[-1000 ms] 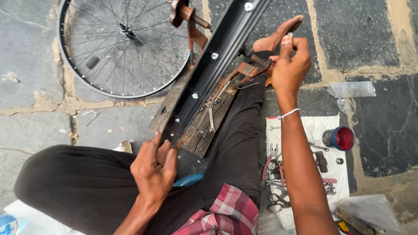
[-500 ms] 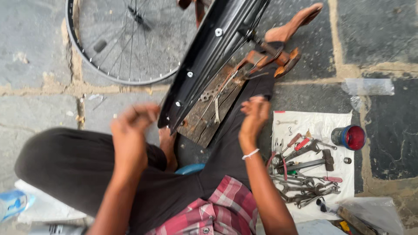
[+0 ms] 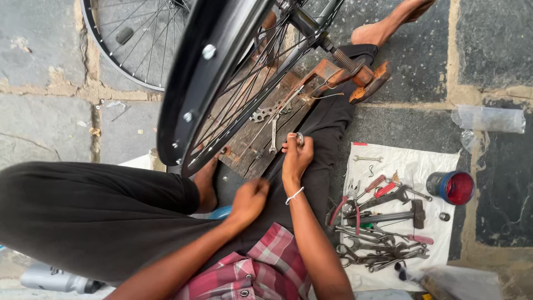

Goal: The person sits on the ground and uses a wrench to tighten the spokes of a bicycle wheel mounted on a wooden stand. They rotate the wheel to access different spokes and adjust them systematically.

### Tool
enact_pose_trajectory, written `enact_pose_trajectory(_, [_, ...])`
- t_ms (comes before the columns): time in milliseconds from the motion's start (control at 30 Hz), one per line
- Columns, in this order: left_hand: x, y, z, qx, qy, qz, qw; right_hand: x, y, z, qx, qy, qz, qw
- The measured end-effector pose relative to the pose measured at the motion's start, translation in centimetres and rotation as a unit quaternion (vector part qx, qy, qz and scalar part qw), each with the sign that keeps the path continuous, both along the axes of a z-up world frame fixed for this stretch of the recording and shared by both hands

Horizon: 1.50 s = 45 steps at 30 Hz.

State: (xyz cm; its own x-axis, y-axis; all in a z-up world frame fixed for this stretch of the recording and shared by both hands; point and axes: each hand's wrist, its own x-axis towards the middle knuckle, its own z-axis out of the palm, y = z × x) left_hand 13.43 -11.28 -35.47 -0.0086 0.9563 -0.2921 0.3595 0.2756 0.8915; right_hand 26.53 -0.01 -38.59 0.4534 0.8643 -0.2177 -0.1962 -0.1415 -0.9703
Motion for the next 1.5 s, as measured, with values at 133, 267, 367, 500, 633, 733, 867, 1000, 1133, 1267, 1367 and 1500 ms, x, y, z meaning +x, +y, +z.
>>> enact_pose_trajectory(133, [4.3, 6.2, 0.4, -0.068, 0.23, -0.079, 0.968, 0.8, -0.8, 4.0, 0.027, -0.029, -0.015, 0.999])
enact_pose_trajectory(267, [6.3, 6.0, 1.5, 0.026, 0.211, -0.135, 0.968, 2.4, -2.2, 6.5, 0.069, -0.056, -0.034, 0.995])
enact_pose_trajectory(367, [7.6, 6.3, 0.1, 0.036, 0.135, -0.089, 0.986, 3.7, -2.8, 7.1, 0.074, -0.073, -0.056, 0.993])
enact_pose_trajectory(500, [8.3, 11.8, -3.5, 0.106, 0.223, -0.03, 0.969, 4.1, -2.3, 7.9, 0.087, -0.058, -0.074, 0.992])
enact_pose_trajectory(633, [8.3, 15.3, -6.4, 0.123, 0.331, 0.01, 0.935, 4.3, -1.7, 8.0, 0.083, -0.084, -0.063, 0.991])
enact_pose_trajectory(733, [7.3, 15.5, -8.1, 0.089, 0.328, 0.046, 0.939, 4.1, -2.7, 7.5, 0.068, -0.097, -0.051, 0.992])
enact_pose_trajectory(867, [6.0, 14.3, -8.5, 0.098, 0.38, 0.017, 0.92, 4.2, -2.7, 6.5, 0.051, -0.083, -0.057, 0.994])
enact_pose_trajectory(1000, [5.6, 9.0, -6.5, 0.109, 0.47, -0.092, 0.871, 4.2, -2.1, 6.2, 0.065, -0.079, -0.055, 0.993])
enact_pose_trajectory(1133, [4.8, 6.4, -5.9, 0.148, 0.502, -0.11, 0.845, 3.3, -2.7, 5.5, 0.067, -0.094, -0.035, 0.993])
enact_pose_trajectory(1267, [3.7, 4.4, -4.1, 0.119, 0.433, -0.215, 0.867, 3.5, -3.9, 6.2, 0.048, -0.1, -0.016, 0.994])
enact_pose_trajectory(1367, [0.4, 0.5, 1.3, 0.077, 0.297, -0.22, 0.926, 2.8, -3.3, 9.7, 0.03, -0.077, -0.032, 0.996])
enact_pose_trajectory(1500, [-7.6, -4.3, 11.8, -0.079, 0.193, -0.209, 0.956, 2.2, -3.0, 17.3, 0.104, -0.098, -0.024, 0.989])
